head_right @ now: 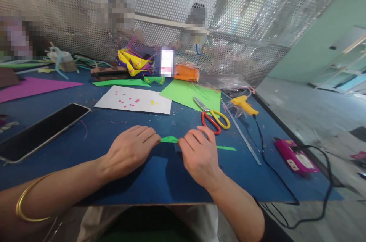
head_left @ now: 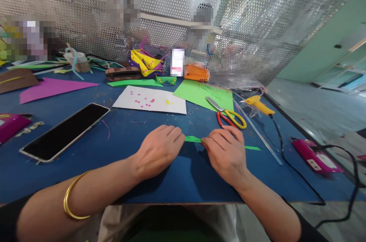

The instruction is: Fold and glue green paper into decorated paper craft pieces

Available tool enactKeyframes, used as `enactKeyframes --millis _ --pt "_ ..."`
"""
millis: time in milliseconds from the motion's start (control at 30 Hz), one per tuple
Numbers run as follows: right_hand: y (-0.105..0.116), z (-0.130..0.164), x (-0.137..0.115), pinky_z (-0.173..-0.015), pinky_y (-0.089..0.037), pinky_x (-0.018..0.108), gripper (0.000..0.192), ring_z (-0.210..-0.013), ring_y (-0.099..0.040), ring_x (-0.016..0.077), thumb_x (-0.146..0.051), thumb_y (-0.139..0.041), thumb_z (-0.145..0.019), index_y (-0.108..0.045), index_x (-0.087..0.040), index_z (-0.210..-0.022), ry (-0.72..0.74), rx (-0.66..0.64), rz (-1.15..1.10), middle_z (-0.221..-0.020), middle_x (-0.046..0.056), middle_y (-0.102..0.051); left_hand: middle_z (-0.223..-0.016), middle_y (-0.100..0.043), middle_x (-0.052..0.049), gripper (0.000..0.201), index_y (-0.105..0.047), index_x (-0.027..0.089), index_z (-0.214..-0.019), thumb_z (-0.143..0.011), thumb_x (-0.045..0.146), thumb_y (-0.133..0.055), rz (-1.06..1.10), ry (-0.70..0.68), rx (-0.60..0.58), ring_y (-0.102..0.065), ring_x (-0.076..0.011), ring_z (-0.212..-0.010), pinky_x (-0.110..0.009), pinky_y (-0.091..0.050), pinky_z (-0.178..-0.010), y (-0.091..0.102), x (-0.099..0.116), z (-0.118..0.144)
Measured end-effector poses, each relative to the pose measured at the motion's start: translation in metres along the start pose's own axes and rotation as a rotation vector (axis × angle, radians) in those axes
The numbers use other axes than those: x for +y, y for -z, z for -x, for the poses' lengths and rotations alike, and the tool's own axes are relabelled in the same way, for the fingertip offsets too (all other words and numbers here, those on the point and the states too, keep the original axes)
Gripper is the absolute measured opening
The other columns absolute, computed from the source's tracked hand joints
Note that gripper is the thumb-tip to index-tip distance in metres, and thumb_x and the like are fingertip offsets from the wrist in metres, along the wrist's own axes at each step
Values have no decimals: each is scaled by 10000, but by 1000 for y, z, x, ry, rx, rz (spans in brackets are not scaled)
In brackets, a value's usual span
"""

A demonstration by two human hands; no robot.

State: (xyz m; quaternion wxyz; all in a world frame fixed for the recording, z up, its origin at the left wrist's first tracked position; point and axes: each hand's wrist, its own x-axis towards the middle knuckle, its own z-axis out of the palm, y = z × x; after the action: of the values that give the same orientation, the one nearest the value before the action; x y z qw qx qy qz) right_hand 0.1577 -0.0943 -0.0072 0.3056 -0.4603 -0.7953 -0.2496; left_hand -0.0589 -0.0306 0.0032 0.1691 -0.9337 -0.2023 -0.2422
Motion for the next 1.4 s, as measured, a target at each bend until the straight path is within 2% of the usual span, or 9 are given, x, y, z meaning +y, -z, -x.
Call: enactKeyframes --millis 167,433,667,867,967,1133,1267,1400 --pt "2 0 3 -956 -395 393 122 -844 -621 172 -92 -600 -915 -672 -172 -857 -17 26 30 -776 12 -692 -783 -618 -12 161 -631 172 -877 -993 205 -523 34 39 -6 -574 -199 -716 -342 -420 -651 -2 -8 1" --pt "2 0 7 -936 -396 394 122 -832 -623 175 -136 -607 -933 -666 -190 -841 -52 34 38 -756 2 -688 -791 -631 -35 248 -665 149 -925 -982 92 -431 35 44 -20 -581 -211 -695 -341 -450 -632 1 -12 2" --pt "5 -1 6 -920 -399 390 105 -825 -627 175 -130 -618 -926 -664 -184 -848 -52 45 28 -759 8 -693 -730 -591 -48 319 -669 146 -839 -952 44 -389 12 18 -8 -547 -218 -644 -333 -441 -578 5 -7 3" --pt "6 1 9 -923 -395 391 127 -809 -623 177 -147 -608 -934 -666 -187 -829 -58 53 52 -750 9 -691 -807 -649 -20 252 -682 172 -922 -1014 211 -451 87 84 -10 -601 -198 -718 -314 -445 -596 -1 -13 2" --pt "6 1 10 -916 -398 386 132 -801 -621 174 -146 -608 -934 -670 -185 -825 -66 52 52 -750 10 -690 -749 -628 -10 293 -669 177 -842 -1021 244 -447 59 55 27 -578 -191 -676 -321 -424 -584 -2 -14 2" --pt "6 0 11 -914 -398 388 135 -801 -622 172 -145 -609 -934 -672 -185 -823 -69 36 18 -744 6 -684 -677 -579 -9 334 -603 185 -706 -973 98 -422 -6 6 43 -522 -180 -608 -327 -390 -567 0 -12 2" --pt "6 0 11 -908 -402 392 127 -807 -622 176 -158 -612 -938 -674 -185 -831 -58 34 18 -753 9 -690 -767 -650 -16 244 -662 173 -835 -998 198 -482 38 57 30 -594 -190 -698 -333 -434 -618 2 -13 2" --pt "4 0 7 -915 -412 393 120 -821 -626 170 -143 -607 -933 -683 -184 -849 -23 20 -10 -765 10 -701 -904 -706 -30 188 -686 172 -1009 -986 311 -562 103 65 84 -636 -199 -809 -330 -470 -679 2 -10 1"
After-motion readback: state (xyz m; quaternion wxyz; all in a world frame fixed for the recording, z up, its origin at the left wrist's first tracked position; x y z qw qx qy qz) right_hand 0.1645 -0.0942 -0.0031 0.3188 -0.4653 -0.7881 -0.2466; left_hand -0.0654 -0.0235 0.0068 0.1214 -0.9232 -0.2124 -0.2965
